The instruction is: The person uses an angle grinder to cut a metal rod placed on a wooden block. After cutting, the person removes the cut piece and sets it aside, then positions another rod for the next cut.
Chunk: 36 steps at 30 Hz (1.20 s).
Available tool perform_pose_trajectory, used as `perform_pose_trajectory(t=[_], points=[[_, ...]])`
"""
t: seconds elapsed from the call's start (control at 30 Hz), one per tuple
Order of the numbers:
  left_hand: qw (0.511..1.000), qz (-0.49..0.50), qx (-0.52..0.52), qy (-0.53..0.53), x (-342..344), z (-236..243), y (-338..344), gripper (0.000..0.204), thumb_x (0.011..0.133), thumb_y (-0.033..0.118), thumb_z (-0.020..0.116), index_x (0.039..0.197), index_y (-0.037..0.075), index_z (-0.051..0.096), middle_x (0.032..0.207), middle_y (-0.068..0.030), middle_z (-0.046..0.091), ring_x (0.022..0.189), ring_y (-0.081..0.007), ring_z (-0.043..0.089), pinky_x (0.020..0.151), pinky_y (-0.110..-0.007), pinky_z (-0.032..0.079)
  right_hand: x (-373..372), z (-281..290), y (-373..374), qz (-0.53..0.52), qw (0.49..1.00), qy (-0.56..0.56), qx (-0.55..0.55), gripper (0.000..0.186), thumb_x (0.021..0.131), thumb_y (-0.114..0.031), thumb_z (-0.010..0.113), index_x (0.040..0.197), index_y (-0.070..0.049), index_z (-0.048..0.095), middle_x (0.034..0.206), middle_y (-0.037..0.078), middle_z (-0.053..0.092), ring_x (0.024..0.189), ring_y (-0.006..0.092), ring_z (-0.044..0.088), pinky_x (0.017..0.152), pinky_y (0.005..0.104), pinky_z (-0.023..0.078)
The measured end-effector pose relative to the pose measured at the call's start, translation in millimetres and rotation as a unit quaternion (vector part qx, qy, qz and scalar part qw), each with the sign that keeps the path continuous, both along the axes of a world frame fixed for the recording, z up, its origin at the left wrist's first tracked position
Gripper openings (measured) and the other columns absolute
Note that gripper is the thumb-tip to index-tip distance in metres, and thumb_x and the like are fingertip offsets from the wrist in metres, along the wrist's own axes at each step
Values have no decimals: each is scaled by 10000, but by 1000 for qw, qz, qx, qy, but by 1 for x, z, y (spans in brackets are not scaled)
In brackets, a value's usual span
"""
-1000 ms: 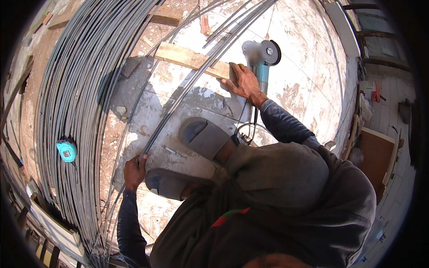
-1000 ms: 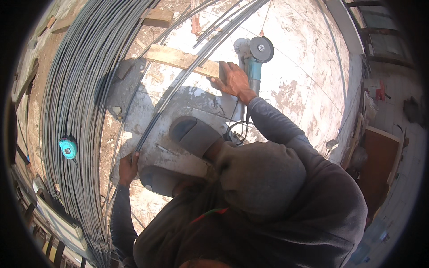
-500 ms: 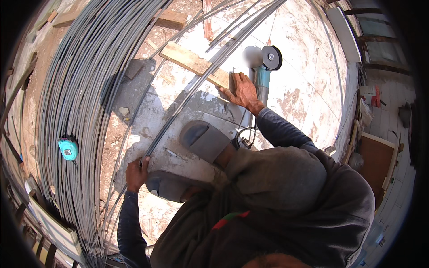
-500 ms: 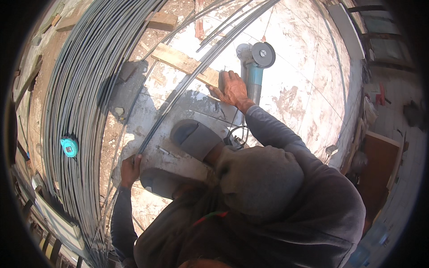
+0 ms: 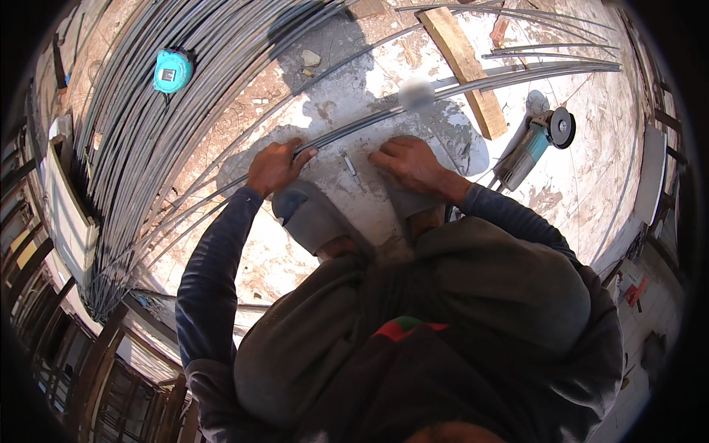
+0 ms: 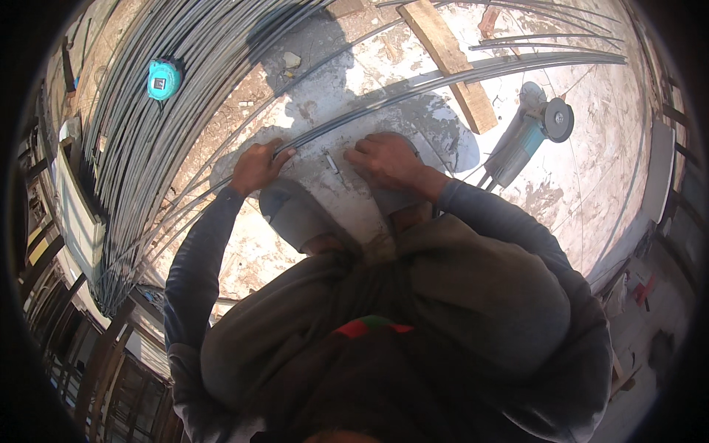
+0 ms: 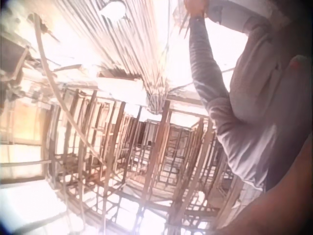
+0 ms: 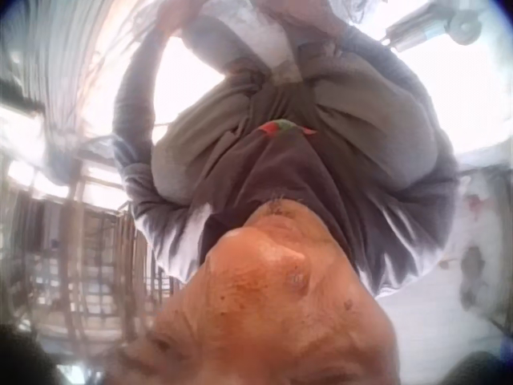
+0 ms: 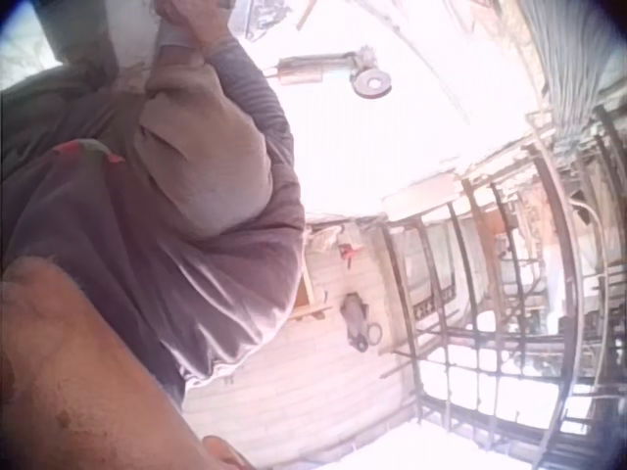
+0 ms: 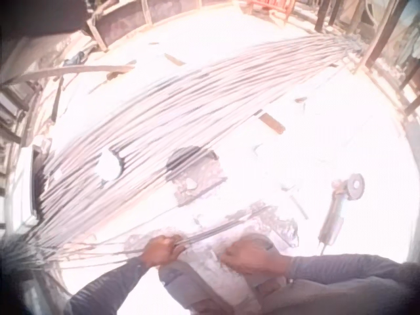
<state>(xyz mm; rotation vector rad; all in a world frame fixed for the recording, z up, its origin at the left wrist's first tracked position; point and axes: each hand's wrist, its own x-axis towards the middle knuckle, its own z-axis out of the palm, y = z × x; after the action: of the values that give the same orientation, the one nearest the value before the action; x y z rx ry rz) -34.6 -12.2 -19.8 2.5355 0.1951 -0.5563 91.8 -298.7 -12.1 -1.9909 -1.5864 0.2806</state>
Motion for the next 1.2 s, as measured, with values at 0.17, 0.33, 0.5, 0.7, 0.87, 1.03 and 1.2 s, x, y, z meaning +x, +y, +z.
perform_pose_trajectory(t=[0.17, 0.33, 0.5, 0.7, 0.87, 1.03, 1.2], points=[[999, 0, 12, 47, 7, 11, -1, 518, 941, 535, 561, 1061, 53, 707, 822, -204, 688, 808, -378, 661, 739, -474, 521, -41, -22, 35, 122, 982, -68, -126, 122, 812, -198, 590, 888, -104, 580, 701, 77, 594, 687, 250, 629, 627, 401, 476], [1000, -16, 19, -3, 2, -6, 0, 517, 936, 536, 567, 1079, 58, 703, 839, -220, 686, 819, -388, 659, 740, -476, 521, -53, -37, 30, 67, 987, -107, -103, 104, 800, -191, 590, 814, -92, 560, 667, 67, 601, 670, 234, 628, 630, 392, 456], [1000, -14, -2, 16, 5, -3, 0, 513, 948, 498, 564, 1079, 19, 692, 716, -245, 660, 683, -414, 665, 626, -477, 530, -54, -26, 21, 47, 996, -23, -76, 96, 758, -167, 602, 795, -80, 586, 674, 90, 612, 668, 279, 633, 628, 412, 455], [998, -10, -27, 56, 14, 8, -5, 526, 952, 499, 553, 1085, 6, 681, 629, -222, 632, 628, -407, 658, 583, -478, 511, -46, -1, 2, 22, 963, 165, -211, 221, 705, -107, 605, 907, -30, 562, 713, 162, 613, 740, 377, 639, 619, 497, 463], [997, -3, -38, 69, 10, 8, 1, 537, 954, 511, 542, 1089, 9, 680, 638, -232, 628, 640, -406, 658, 593, -482, 508, -23, 49, 2, -80, 927, 338, -142, 169, 782, -112, 615, 927, -65, 544, 785, 170, 631, 767, 393, 632, 641, 493, 462], [996, -28, -42, 67, 18, 6, 7, 519, 955, 500, 540, 1056, 9, 672, 662, -244, 632, 663, -422, 655, 621, -496, 508, 45, 121, 8, -38, 937, 342, 60, 148, 868, -105, 596, 1002, -40, 595, 819, 155, 638, 795, 345, 638, 695, 430, 483], [999, -27, 0, 20, 1, -3, 8, 505, 950, 498, 542, 1057, 21, 671, 656, -221, 644, 648, -427, 656, 601, -508, 512, 98, 239, 18, 25, 904, 419, 77, 231, 954, -171, 605, 1096, -1, 668, 1037, 147, 687, 943, 282, 668, 794, 360, 512]])
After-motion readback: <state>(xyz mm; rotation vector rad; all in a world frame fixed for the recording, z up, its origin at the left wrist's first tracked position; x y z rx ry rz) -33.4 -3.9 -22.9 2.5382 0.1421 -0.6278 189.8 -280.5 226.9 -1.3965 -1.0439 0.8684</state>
